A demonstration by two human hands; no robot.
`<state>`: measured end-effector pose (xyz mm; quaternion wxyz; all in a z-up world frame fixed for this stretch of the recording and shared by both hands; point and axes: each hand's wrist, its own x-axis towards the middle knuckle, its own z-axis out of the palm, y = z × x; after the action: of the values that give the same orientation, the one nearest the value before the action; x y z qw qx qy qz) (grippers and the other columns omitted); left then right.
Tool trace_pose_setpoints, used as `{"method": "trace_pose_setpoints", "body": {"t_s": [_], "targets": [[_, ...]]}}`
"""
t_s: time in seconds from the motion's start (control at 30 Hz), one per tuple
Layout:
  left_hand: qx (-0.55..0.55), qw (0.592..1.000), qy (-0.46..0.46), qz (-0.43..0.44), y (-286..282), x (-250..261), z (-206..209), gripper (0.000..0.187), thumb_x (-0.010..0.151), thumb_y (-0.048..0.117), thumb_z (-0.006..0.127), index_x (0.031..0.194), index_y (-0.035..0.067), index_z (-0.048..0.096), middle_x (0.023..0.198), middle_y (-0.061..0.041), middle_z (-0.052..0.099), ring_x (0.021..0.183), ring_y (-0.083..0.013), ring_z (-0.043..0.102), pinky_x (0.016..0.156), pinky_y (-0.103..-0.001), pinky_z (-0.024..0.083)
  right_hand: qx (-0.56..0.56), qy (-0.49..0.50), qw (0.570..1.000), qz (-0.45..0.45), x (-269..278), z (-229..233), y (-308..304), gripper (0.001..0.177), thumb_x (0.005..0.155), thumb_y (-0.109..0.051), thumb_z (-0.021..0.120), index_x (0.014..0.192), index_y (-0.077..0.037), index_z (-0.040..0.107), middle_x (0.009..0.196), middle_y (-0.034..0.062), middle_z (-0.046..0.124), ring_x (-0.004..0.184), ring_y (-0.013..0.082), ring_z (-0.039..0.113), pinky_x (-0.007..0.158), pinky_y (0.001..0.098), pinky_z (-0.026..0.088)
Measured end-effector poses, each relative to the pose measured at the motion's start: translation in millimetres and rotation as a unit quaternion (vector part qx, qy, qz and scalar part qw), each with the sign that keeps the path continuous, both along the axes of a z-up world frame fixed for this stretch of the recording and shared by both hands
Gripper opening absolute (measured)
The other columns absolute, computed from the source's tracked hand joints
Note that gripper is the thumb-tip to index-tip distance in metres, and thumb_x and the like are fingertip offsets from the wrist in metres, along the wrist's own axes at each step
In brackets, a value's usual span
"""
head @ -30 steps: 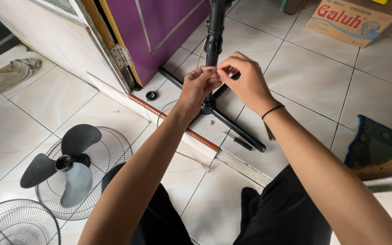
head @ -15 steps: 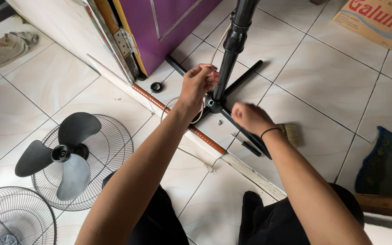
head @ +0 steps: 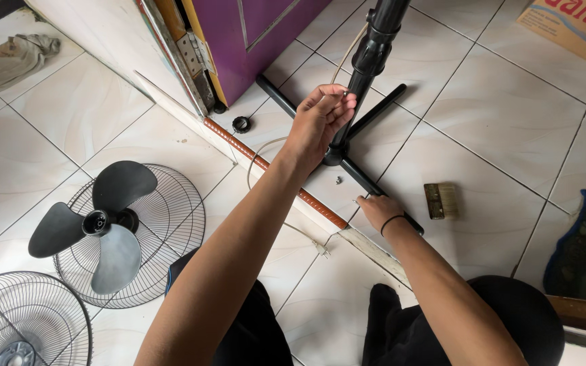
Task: The person uses a screwdriver to tighten screws on the motor housing of a standing electric fan. They repeatedly adjust the motor assembly and secure fasteners while seated on the floor.
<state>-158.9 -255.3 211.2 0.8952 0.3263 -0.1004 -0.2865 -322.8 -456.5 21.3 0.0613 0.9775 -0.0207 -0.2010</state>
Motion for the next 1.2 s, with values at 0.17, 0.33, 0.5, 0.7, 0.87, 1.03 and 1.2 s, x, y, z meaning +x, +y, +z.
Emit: {"method": "trace_pose_setpoints", "body": {"t_s": [0.17, 0.33, 0.5, 0.7, 0.87, 1.03, 1.2], "targets": [[-0.026, 0.999, 0.036, -0.005, 4.5, 4.9, 1.0, 0.013, 0.105, 0.008, 0.054, 0.112, 0.003, 0.063, 0.102, -0.011, 0.074, 0.096, -0.0161, 0.072, 0.094, -0.032, 0.059, 0.078, 0.006, 0.996, -0.047, 3.3, 36.1, 8.1, 0.014, 0.099, -0.01, 0.052, 0.109, -0.013, 0.062, 0.098, 0.012, 0.074, 0.094, 0.0306, 0.073, 0.082, 0.0453, 0.058], [-0.043, 0.998, 0.041, -0.014, 9.9, 6.7, 11.7, 0.017, 0.103, 0.015, 0.059, 0.116, 0.004, 0.063, 0.107, -0.009, 0.07, 0.101, -0.0155, 0.068, 0.1, -0.034, 0.057, 0.262, -0.094, 0.958, -0.068, 49.4, 129.0, 9.6, 0.022, 0.088, -0.016, 0.07, 0.102, -0.007, 0.056, 0.09, 0.0158, 0.072, 0.084, 0.0326, 0.07, 0.077, 0.0439, 0.055], [-0.031, 0.999, 0.016, 0.005, 19.2, 8.8, 27.5, 0.024, 0.1, 0.027, 0.067, 0.115, 0.009, 0.063, 0.112, -0.003, 0.066, 0.109, -0.0121, 0.063, 0.105, -0.036, 0.051, 0.366, -0.242, 0.898, -0.041, 75.1, 252.1, 23.3, 0.023, 0.097, -0.02, 0.069, 0.106, -0.004, 0.056, 0.093, 0.0095, 0.07, 0.081, 0.0252, 0.069, 0.073, 0.0386, 0.055], [-0.018, 1.0, 0.004, 0.021, 21.7, 11.1, 35.5, 0.027, 0.099, 0.033, 0.068, 0.113, 0.01, 0.063, 0.114, -0.002, 0.065, 0.108, -0.0111, 0.062, 0.106, -0.035, 0.048, 0.512, -0.207, 0.831, -0.059, 51.9, 297.0, 60.7, 0.016, 0.101, -0.017, 0.063, 0.099, -0.001, 0.063, 0.089, 0.0054, 0.069, 0.072, 0.0121, 0.073, 0.067, 0.0277, 0.056], [-0.001, 0.999, 0.022, 0.035, 29.5, 9.7, 31.9, 0.026, 0.098, 0.032, 0.069, 0.113, 0.01, 0.065, 0.113, 0.0, 0.065, 0.107, -0.0102, 0.061, 0.102, -0.034, 0.047, 0.599, -0.182, 0.778, -0.054, 46.0, 295.2, 66.9, 0.019, 0.107, -0.02, 0.058, 0.102, -0.002, 0.057, 0.09, 0.0048, 0.063, 0.069, 0.0105, 0.068, 0.062, 0.0253, 0.056], [0.001, 0.999, 0.019, 0.035, 29.4, 8.0, 31.0, 0.024, 0.099, 0.032, 0.067, 0.112, 0.012, 0.065, 0.112, 0.0, 0.066, 0.107, -0.0104, 0.062, 0.101, -0.034, 0.047, 0.627, -0.188, 0.75, -0.099, 39.6, 295.2, 73.5, 0.016, 0.106, -0.021, 0.053, 0.105, -0.006, 0.051, 0.086, 0.0012, 0.064, 0.057, 0.0071, 0.054, 0.05, 0.0236, 0.044], [-0.009, 1.0, 0.011, 0.025, 19.1, 5.1, 31.4, 0.02, 0.1, 0.028, 0.066, 0.114, 0.013, 0.065, 0.113, 0.0, 0.067, 0.107, -0.0105, 0.062, 0.1, -0.034, 0.049, 0.585, -0.313, 0.748, 0.008, 39.1, 299.7, 81.3, 0.014, 0.112, -0.018, 0.057, 0.115, -0.005, 0.052, 0.089, -0.0003, 0.057, 0.08, 0.0038, 0.053, 0.07, 0.0208, 0.046]]}}
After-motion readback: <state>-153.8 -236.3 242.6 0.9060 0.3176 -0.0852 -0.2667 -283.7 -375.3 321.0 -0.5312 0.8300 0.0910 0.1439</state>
